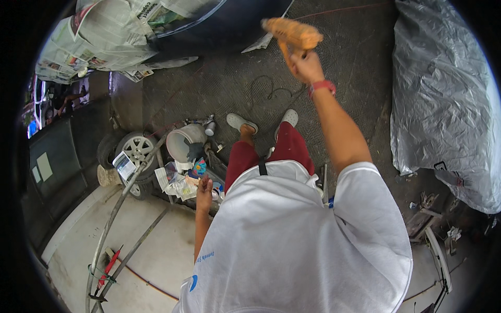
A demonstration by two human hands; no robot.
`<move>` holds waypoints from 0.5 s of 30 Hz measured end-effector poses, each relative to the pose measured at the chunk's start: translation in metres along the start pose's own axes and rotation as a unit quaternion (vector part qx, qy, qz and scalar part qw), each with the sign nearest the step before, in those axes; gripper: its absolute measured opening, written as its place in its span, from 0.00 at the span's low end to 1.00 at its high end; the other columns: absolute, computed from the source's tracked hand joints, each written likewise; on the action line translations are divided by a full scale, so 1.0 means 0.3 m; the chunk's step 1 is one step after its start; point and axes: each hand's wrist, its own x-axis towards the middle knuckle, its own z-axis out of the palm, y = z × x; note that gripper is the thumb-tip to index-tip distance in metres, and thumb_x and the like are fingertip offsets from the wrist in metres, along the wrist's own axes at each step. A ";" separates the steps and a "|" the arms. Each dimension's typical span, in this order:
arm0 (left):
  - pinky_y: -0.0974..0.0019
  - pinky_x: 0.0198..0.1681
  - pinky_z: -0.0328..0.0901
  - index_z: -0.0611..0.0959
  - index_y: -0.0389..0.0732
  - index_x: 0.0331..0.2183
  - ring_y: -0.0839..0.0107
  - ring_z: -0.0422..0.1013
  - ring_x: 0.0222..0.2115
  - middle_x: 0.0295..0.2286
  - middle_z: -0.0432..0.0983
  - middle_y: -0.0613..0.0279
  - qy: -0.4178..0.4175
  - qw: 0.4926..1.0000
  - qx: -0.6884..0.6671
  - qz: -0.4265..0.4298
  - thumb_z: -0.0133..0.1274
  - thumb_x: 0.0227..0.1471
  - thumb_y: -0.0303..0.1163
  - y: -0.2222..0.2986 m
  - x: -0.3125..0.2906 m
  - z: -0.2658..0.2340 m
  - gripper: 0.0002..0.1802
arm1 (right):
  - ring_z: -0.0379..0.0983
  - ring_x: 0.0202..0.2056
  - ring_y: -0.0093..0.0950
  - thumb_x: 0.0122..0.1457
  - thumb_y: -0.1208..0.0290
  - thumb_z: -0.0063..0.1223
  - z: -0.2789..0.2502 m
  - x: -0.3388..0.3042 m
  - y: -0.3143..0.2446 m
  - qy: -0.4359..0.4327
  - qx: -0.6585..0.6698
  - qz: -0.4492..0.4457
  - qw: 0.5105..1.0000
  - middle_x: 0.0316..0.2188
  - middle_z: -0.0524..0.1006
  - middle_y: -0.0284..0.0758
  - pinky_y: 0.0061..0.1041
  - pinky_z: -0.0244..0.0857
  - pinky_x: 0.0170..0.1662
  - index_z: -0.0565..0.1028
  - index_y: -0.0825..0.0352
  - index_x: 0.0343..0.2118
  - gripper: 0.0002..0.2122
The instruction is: The person uses a heat gun to apply heat to a car part, likely a bumper, that is covered with newspaper and plastic sheeting. The person moves the heat gun back and forth across the surface of the part.
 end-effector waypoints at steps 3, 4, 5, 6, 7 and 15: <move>0.62 0.53 0.67 0.74 0.36 0.60 0.65 0.74 0.48 0.52 0.76 0.51 -0.005 0.999 0.045 0.001 0.57 0.63 0.44 0.002 -0.022 0.002 0.30 | 0.72 0.21 0.20 0.61 0.71 0.60 -0.032 0.110 -0.070 0.056 0.057 -0.007 0.997 0.24 0.77 0.32 0.24 0.68 0.28 0.70 0.71 0.46 0.15; 0.62 0.53 0.67 0.74 0.36 0.60 0.64 0.74 0.49 0.53 0.76 0.51 -0.011 0.998 0.061 0.002 0.57 0.63 0.44 -0.007 -0.028 0.003 0.30 | 0.72 0.22 0.20 0.61 0.72 0.60 -0.041 0.138 -0.051 0.074 0.040 -0.006 0.996 0.25 0.77 0.32 0.25 0.69 0.29 0.71 0.71 0.45 0.14; 0.62 0.53 0.67 0.74 0.36 0.59 0.64 0.74 0.49 0.53 0.76 0.51 -0.013 0.998 0.054 -0.004 0.57 0.63 0.44 -0.048 -0.042 0.004 0.30 | 0.73 0.24 0.20 0.61 0.72 0.60 -0.035 0.151 -0.055 0.088 0.023 -0.004 0.996 0.25 0.77 0.32 0.25 0.69 0.30 0.72 0.70 0.44 0.12; 0.62 0.53 0.67 0.74 0.36 0.59 0.64 0.74 0.49 0.53 0.76 0.50 -0.018 0.999 0.048 -0.006 0.57 0.63 0.44 -0.115 -0.046 0.007 0.30 | 0.74 0.25 0.20 0.61 0.72 0.61 -0.040 0.170 -0.020 0.065 0.007 0.008 0.998 0.27 0.77 0.32 0.26 0.70 0.32 0.72 0.70 0.45 0.13; 0.62 0.54 0.67 0.75 0.36 0.59 0.64 0.74 0.49 0.53 0.76 0.50 -0.022 0.999 0.042 -0.010 0.57 0.63 0.44 -0.161 -0.058 0.005 0.30 | 0.74 0.27 0.21 0.60 0.71 0.61 -0.042 0.188 0.043 0.042 -0.010 0.020 0.999 0.28 0.78 0.32 0.27 0.70 0.34 0.73 0.71 0.45 0.14; 0.67 0.46 0.68 0.72 0.36 0.59 0.71 0.73 0.42 0.44 0.77 0.57 -0.062 0.987 0.006 -0.149 0.57 0.63 0.41 -0.254 -0.244 0.010 0.28 | 0.75 0.54 0.42 0.55 0.68 0.64 0.176 -0.105 0.295 -0.149 -0.103 0.086 0.980 0.51 0.78 0.48 0.34 0.64 0.59 0.72 0.74 0.56 0.27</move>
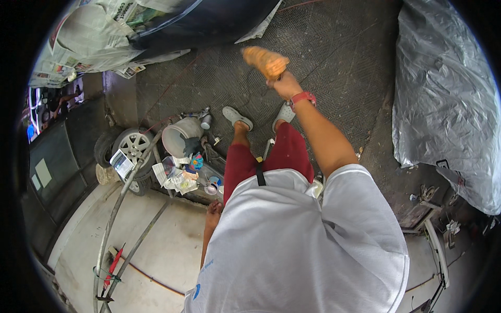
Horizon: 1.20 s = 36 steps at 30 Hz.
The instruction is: The person uses a heat gun to apply heat to a car part, likely a bumper, that is covered with newspaper and plastic sheeting. The person moves the heat gun back and forth across the surface of the part.
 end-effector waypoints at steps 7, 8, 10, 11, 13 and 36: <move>0.60 0.55 0.68 0.72 0.34 0.58 0.59 0.73 0.53 0.53 0.74 0.47 0.010 0.996 0.083 0.023 0.56 0.64 0.41 0.077 -0.015 -0.029 0.28 | 0.77 0.49 0.35 0.55 0.69 0.62 -0.038 0.148 0.093 0.017 -0.018 0.014 1.000 0.48 0.79 0.45 0.30 0.67 0.54 0.73 0.76 0.55 0.26; 0.59 0.55 0.67 0.72 0.34 0.58 0.58 0.73 0.52 0.52 0.74 0.46 0.014 0.995 0.088 0.046 0.56 0.64 0.42 0.094 -0.003 -0.037 0.29 | 0.77 0.49 0.34 0.55 0.69 0.62 -0.057 0.209 0.134 0.056 -0.003 -0.005 0.998 0.48 0.80 0.45 0.30 0.67 0.54 0.73 0.76 0.54 0.25; 0.58 0.56 0.67 0.73 0.34 0.59 0.58 0.72 0.52 0.51 0.75 0.45 0.023 0.991 0.094 0.093 0.57 0.63 0.46 0.147 0.014 -0.035 0.31 | 0.78 0.45 0.33 0.55 0.67 0.63 -0.109 0.299 0.118 0.139 0.038 0.003 0.989 0.43 0.81 0.43 0.30 0.68 0.52 0.75 0.76 0.51 0.23; 0.58 0.56 0.67 0.73 0.34 0.59 0.58 0.72 0.52 0.51 0.75 0.45 0.021 0.991 0.096 0.096 0.56 0.63 0.45 0.184 0.012 -0.032 0.31 | 0.78 0.44 0.33 0.56 0.67 0.63 -0.146 0.314 0.056 0.168 0.028 -0.002 0.985 0.43 0.81 0.43 0.30 0.68 0.51 0.76 0.75 0.51 0.22; 0.58 0.56 0.67 0.73 0.34 0.59 0.58 0.72 0.52 0.52 0.75 0.45 0.013 0.988 0.107 0.107 0.56 0.64 0.44 0.271 0.024 -0.029 0.30 | 0.79 0.43 0.34 0.57 0.66 0.62 -0.209 0.380 0.035 0.228 0.000 -0.021 0.973 0.41 0.81 0.42 0.32 0.69 0.50 0.77 0.72 0.50 0.21; 0.58 0.53 0.68 0.73 0.39 0.60 0.62 0.73 0.48 0.53 0.74 0.51 -0.067 0.992 0.065 0.082 0.55 0.64 0.37 -0.051 0.465 -0.222 0.26 | 0.74 0.55 0.46 0.56 0.66 0.59 0.719 0.328 0.294 0.073 -0.239 0.012 0.968 0.52 0.79 0.47 0.50 0.57 0.61 0.68 0.61 0.61 0.28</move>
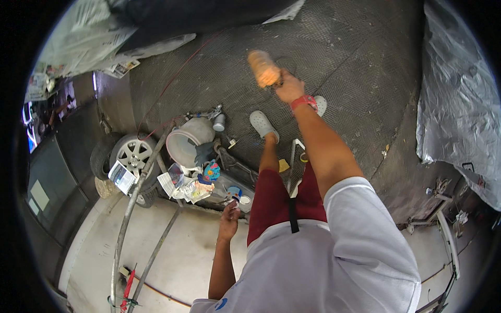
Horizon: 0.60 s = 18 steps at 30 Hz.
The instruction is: The person uses a heat gun to apply heat to a car part, likely a bumper, that is covered with newspaper and plastic sheeting. The person moves the heat gun back and forth across the surface of the part.
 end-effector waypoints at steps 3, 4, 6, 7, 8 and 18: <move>0.58 0.54 0.68 0.73 0.41 0.59 0.62 0.73 0.48 0.53 0.75 0.52 0.012 0.998 -0.048 -0.032 0.55 0.64 0.38 -0.080 0.004 -0.007 0.25 | 0.77 0.51 0.46 0.55 0.68 0.62 0.096 -0.016 -0.009 0.077 0.176 0.103 0.976 0.49 0.80 0.49 0.40 0.64 0.57 0.68 0.67 0.60 0.29; 0.58 0.54 0.68 0.73 0.41 0.59 0.62 0.74 0.49 0.53 0.75 0.52 0.018 0.998 -0.039 -0.038 0.55 0.64 0.38 -0.083 -0.003 -0.019 0.26 | 0.77 0.51 0.45 0.54 0.69 0.63 0.150 -0.009 -0.015 0.109 0.252 0.125 0.953 0.49 0.80 0.49 0.38 0.65 0.56 0.69 0.68 0.59 0.28; 0.58 0.54 0.68 0.74 0.41 0.60 0.62 0.74 0.50 0.53 0.75 0.52 0.022 0.998 -0.016 -0.049 0.55 0.64 0.39 -0.114 -0.022 -0.043 0.26 | 0.77 0.48 0.38 0.56 0.70 0.63 0.272 0.037 -0.027 0.161 0.318 0.131 0.925 0.46 0.80 0.45 0.34 0.65 0.55 0.71 0.69 0.56 0.24; 0.59 0.53 0.68 0.74 0.40 0.59 0.61 0.74 0.51 0.52 0.76 0.50 0.024 0.998 -0.011 -0.060 0.55 0.64 0.42 -0.140 -0.032 -0.053 0.27 | 0.76 0.47 0.34 0.57 0.70 0.63 0.319 0.063 -0.033 0.186 0.350 0.133 0.908 0.45 0.80 0.43 0.32 0.65 0.55 0.72 0.70 0.54 0.22; 0.59 0.53 0.68 0.74 0.39 0.59 0.60 0.74 0.50 0.52 0.76 0.49 0.035 0.996 -0.036 -0.070 0.55 0.64 0.42 -0.174 -0.057 -0.037 0.27 | 0.76 0.47 0.34 0.57 0.71 0.63 0.353 0.079 -0.092 0.141 0.347 0.121 0.919 0.46 0.79 0.43 0.32 0.65 0.55 0.72 0.70 0.55 0.23; 0.59 0.53 0.69 0.73 0.35 0.58 0.59 0.75 0.50 0.50 0.77 0.46 0.051 0.987 -0.118 -0.097 0.57 0.63 0.41 -0.358 -0.113 -0.011 0.28 | 0.69 0.60 0.45 0.54 0.65 0.66 0.533 0.095 -0.848 -0.092 0.226 -0.023 0.969 0.57 0.75 0.48 0.38 0.62 0.63 0.69 0.68 0.60 0.31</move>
